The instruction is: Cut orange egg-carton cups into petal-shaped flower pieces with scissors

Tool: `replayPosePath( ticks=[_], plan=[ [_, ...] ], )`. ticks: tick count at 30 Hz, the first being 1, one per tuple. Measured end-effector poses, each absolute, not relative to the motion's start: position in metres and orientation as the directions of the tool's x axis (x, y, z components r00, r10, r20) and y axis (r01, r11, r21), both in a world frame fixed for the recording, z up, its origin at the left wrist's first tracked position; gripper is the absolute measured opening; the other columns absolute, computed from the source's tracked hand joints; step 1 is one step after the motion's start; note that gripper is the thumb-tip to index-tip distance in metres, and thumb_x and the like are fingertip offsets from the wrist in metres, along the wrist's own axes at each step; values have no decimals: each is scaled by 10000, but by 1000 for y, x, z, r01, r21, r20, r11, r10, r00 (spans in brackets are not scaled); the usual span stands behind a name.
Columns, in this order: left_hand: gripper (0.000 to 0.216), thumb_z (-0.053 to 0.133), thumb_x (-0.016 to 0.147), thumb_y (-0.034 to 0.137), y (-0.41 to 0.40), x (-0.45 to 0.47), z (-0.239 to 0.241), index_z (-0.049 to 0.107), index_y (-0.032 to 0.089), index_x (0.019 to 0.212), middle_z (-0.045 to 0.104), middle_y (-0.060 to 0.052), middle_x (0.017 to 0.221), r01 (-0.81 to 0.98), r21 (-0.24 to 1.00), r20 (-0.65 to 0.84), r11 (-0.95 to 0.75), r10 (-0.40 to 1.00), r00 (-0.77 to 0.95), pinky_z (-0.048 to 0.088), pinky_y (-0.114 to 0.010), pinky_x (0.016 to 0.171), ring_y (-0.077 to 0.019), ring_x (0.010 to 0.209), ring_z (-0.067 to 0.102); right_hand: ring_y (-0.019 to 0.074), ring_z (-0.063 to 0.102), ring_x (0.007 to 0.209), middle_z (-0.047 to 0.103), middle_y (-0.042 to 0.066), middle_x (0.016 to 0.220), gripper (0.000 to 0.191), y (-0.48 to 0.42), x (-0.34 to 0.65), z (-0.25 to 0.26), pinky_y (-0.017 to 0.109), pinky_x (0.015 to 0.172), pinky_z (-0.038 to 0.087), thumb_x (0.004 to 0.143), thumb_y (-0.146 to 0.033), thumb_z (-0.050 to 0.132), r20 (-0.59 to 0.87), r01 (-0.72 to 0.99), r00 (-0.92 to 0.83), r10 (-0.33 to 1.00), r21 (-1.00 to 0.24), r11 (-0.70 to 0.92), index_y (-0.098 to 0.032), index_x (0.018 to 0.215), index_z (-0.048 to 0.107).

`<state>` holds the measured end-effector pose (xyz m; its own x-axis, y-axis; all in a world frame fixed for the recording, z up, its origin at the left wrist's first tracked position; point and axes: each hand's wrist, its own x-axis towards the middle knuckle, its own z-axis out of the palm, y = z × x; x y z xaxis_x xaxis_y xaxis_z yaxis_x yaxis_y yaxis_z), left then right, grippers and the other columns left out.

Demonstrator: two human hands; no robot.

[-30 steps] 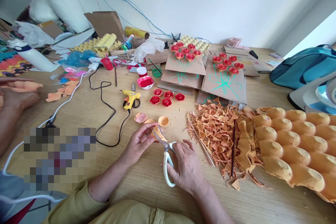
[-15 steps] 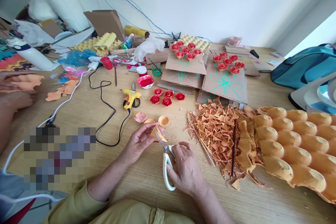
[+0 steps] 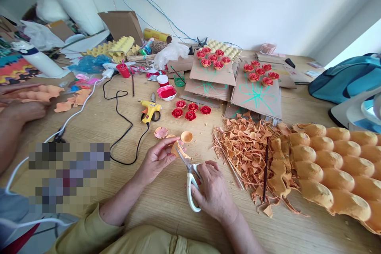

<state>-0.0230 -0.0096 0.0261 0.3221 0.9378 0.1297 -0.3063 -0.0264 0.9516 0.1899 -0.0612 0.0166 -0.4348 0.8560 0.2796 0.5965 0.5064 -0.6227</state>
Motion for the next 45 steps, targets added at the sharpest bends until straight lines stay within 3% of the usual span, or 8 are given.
replayPosePath(
  ticks=[8,15,23,30,36,45],
  plan=[
    [429,698,852,214,-9,-23,22,606,221,1271,666,-92,1221,-259,965,133,-46,935,330,516,-330,978,-227,1138,644,158,450,622,462,-36,689,235,-62,189,16,425,890,416,906,-294,558,265,590,-432,862,-640,493,-234,789,363],
    [424,670,871,209,-10,-23,25,602,222,1289,666,-97,1248,-246,967,145,-64,934,326,505,-346,1005,-219,1138,641,195,467,707,465,1,698,255,-65,187,18,320,681,421,947,-288,506,293,565,-419,859,-657,499,-238,763,336],
    [432,671,865,180,-10,-25,26,607,252,1287,578,-95,1336,-193,953,277,-235,930,239,513,-335,1004,-222,1207,583,175,451,655,456,-11,675,269,-66,188,17,292,624,392,957,-269,511,322,586,-404,856,-628,512,-237,754,337],
    [374,641,895,323,-12,-22,27,583,211,1247,656,-112,1226,-342,937,44,71,947,317,586,-330,829,-241,1064,668,179,496,681,470,-22,692,221,-63,188,11,363,781,449,950,-265,517,324,565,-404,855,-647,512,-240,795,361],
    [362,697,850,330,-13,-18,28,614,180,1169,690,-82,1076,-348,928,-16,137,944,329,588,-322,818,-214,990,677,182,491,680,517,-9,751,157,-61,189,10,469,900,413,895,-276,548,270,610,-437,858,-612,503,-234,848,405],
    [353,716,833,325,-13,-15,24,622,190,1144,676,-80,1096,-380,903,-52,199,930,364,589,-332,819,-206,984,671,147,472,624,463,-49,701,207,-62,189,13,453,933,387,887,-265,559,297,589,-439,848,-617,521,-231,809,371]
  ],
)
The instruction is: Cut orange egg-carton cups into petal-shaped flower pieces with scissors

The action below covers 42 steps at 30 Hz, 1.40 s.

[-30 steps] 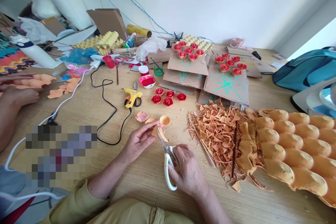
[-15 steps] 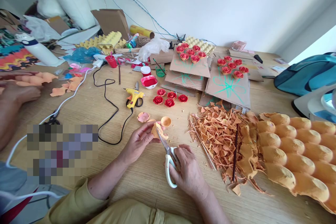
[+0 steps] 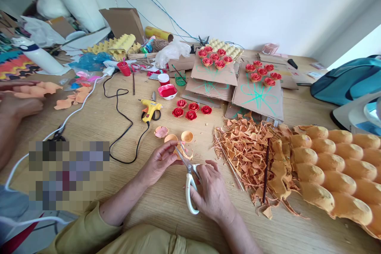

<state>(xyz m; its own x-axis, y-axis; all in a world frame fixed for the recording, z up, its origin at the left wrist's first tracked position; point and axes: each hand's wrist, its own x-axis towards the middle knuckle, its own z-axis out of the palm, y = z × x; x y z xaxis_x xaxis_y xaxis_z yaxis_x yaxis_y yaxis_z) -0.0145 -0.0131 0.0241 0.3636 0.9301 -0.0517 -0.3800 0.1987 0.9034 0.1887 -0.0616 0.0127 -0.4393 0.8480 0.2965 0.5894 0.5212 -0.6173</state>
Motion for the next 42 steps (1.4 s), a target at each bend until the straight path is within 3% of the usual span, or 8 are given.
replayPosePath(
  ticks=[6,10,16,22,30,34,40,42],
  plan=[
    [354,713,835,302,-12,-17,25,626,208,1165,690,-62,1078,-362,922,-7,139,940,342,580,-317,816,-183,954,671,168,445,643,449,-30,669,251,-63,189,17,345,725,416,929,-268,528,341,594,-416,843,-601,536,-237,760,345],
    [385,721,827,253,-11,-20,27,629,213,1199,669,-66,1163,-308,951,62,26,960,274,537,-312,911,-196,1068,642,181,465,668,465,-13,674,251,-64,188,18,323,670,408,938,-257,511,336,602,-412,847,-597,530,-240,749,347],
    [405,724,827,250,-10,-22,25,626,199,1216,675,-88,1171,-303,951,33,69,947,319,541,-316,902,-205,1063,648,190,490,667,489,-10,714,173,-61,188,13,391,792,440,923,-256,501,298,611,-438,848,-593,524,-239,802,379],
    [393,747,804,218,-12,-18,19,647,204,1184,675,-89,1185,-311,948,49,66,936,350,550,-306,909,-211,1093,647,197,537,696,515,-18,753,181,-60,188,15,505,961,375,844,-269,570,270,675,-434,860,-534,509,-230,883,397],
    [408,729,822,235,-13,-18,25,633,190,1215,656,-109,1241,-251,968,79,5,943,323,540,-331,952,-248,1178,611,185,556,684,548,-15,768,165,-60,188,13,522,1007,354,858,-275,565,280,635,-451,847,-566,525,-233,878,406],
    [415,718,832,231,-13,-19,23,625,196,1234,658,-105,1222,-238,971,95,-16,941,324,543,-323,942,-233,1141,626,163,503,625,481,-40,702,188,-61,189,14,478,942,402,891,-285,547,317,598,-448,836,-589,543,-236,817,380],
    [442,707,833,243,-14,-22,27,622,211,1266,615,-107,1242,-72,963,271,-262,934,232,551,-323,938,-219,1108,620,182,494,654,473,-19,676,224,-63,188,19,357,714,444,935,-267,508,365,579,-417,832,-598,553,-244,768,360],
    [448,709,832,251,-15,-21,28,618,213,1269,601,-113,1273,-68,963,269,-260,938,219,551,-327,940,-223,1123,610,189,500,668,468,-16,673,242,-63,188,19,344,686,440,938,-265,510,379,574,-407,831,-602,556,-247,761,347]
  ],
)
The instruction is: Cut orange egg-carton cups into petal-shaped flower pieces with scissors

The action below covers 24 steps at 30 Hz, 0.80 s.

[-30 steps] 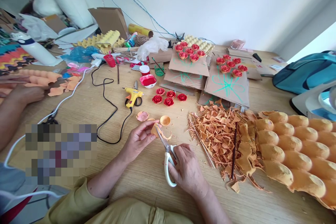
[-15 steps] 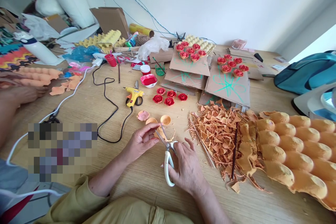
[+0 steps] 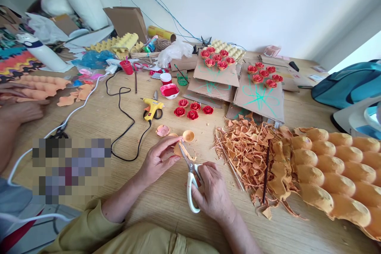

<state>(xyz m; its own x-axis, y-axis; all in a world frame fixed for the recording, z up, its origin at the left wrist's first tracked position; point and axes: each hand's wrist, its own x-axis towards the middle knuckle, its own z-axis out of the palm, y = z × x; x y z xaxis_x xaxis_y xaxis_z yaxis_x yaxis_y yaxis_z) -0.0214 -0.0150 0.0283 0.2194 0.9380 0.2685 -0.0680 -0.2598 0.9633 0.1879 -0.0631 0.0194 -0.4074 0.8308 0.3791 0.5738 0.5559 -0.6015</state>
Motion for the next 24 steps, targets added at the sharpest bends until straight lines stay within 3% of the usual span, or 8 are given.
replayPosePath(
  ticks=[6,11,16,24],
  plan=[
    [401,673,865,328,-18,-15,30,602,190,1234,641,-109,1198,-317,946,33,66,954,296,596,-348,818,-214,977,666,188,510,667,496,-16,711,179,-61,188,15,424,824,453,931,-285,517,350,594,-430,832,-585,553,-243,823,381],
    [401,717,833,294,-16,-15,31,625,197,1211,694,-90,1129,-325,943,37,74,945,325,568,-332,854,-217,1016,662,188,522,672,539,-10,745,158,-60,188,15,504,922,406,868,-264,561,308,671,-432,848,-518,530,-235,857,406],
    [397,719,831,277,-13,-17,27,638,216,1215,693,-96,1180,-321,943,35,83,938,344,551,-307,836,-211,1013,666,174,533,669,522,-25,742,161,-60,190,15,516,981,369,862,-253,561,288,656,-450,846,-536,531,-234,853,401],
    [385,700,845,278,-14,-17,29,643,208,1220,680,-102,1197,-305,946,-1,107,945,328,551,-272,776,-197,996,653,152,475,598,467,-45,690,211,-62,191,9,453,920,426,899,-281,557,353,598,-447,822,-565,568,-240,807,372]
  ],
)
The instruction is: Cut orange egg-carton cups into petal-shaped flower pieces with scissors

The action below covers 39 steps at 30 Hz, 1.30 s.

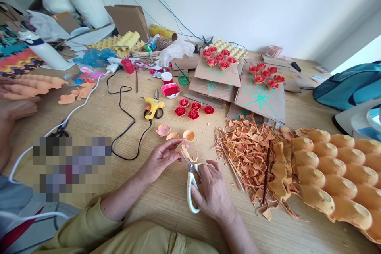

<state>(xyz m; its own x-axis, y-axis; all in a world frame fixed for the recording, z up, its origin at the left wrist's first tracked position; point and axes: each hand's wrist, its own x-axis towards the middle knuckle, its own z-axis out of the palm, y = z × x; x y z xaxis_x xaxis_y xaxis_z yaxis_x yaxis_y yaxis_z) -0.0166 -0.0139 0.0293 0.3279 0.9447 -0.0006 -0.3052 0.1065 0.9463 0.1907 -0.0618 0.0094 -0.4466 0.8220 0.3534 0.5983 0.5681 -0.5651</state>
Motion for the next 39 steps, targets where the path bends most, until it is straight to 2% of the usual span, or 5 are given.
replayPosePath(
  ticks=[9,16,25,30,39],
  plan=[
    [414,716,832,224,-10,-23,30,640,220,1239,610,-90,1236,-157,973,196,-167,961,194,531,-282,917,-192,1076,622,191,504,678,482,-2,689,244,-65,187,19,318,662,438,948,-266,505,348,605,-408,844,-589,536,-245,762,349],
    [419,654,882,299,-13,-20,33,591,204,1286,626,-104,1231,-291,956,39,38,966,256,586,-307,791,-207,1011,638,180,494,651,453,-24,683,219,-63,185,11,353,740,459,960,-259,480,371,600,-416,830,-574,557,-245,793,338],
    [419,687,857,261,-12,-20,31,623,196,1266,679,-88,1147,-294,952,21,83,942,334,563,-286,820,-187,994,636,153,443,610,434,-45,688,212,-62,187,13,412,859,424,947,-255,508,371,584,-430,823,-580,567,-237,809,348],
    [438,675,866,228,-11,-22,30,605,209,1298,650,-91,1205,-253,967,105,-33,956,275,538,-284,912,-189,1068,631,169,451,650,429,-27,681,257,-63,185,15,321,694,410,962,-256,501,366,573,-420,830,-602,556,-240,774,325],
    [439,637,886,203,-11,-26,32,584,247,1320,582,-104,1311,-6,936,349,-352,925,147,530,-298,958,-221,1214,553,165,422,635,415,-23,684,281,-69,185,8,289,617,360,965,-287,514,355,582,-420,835,-601,548,-238,765,323]
  ],
)
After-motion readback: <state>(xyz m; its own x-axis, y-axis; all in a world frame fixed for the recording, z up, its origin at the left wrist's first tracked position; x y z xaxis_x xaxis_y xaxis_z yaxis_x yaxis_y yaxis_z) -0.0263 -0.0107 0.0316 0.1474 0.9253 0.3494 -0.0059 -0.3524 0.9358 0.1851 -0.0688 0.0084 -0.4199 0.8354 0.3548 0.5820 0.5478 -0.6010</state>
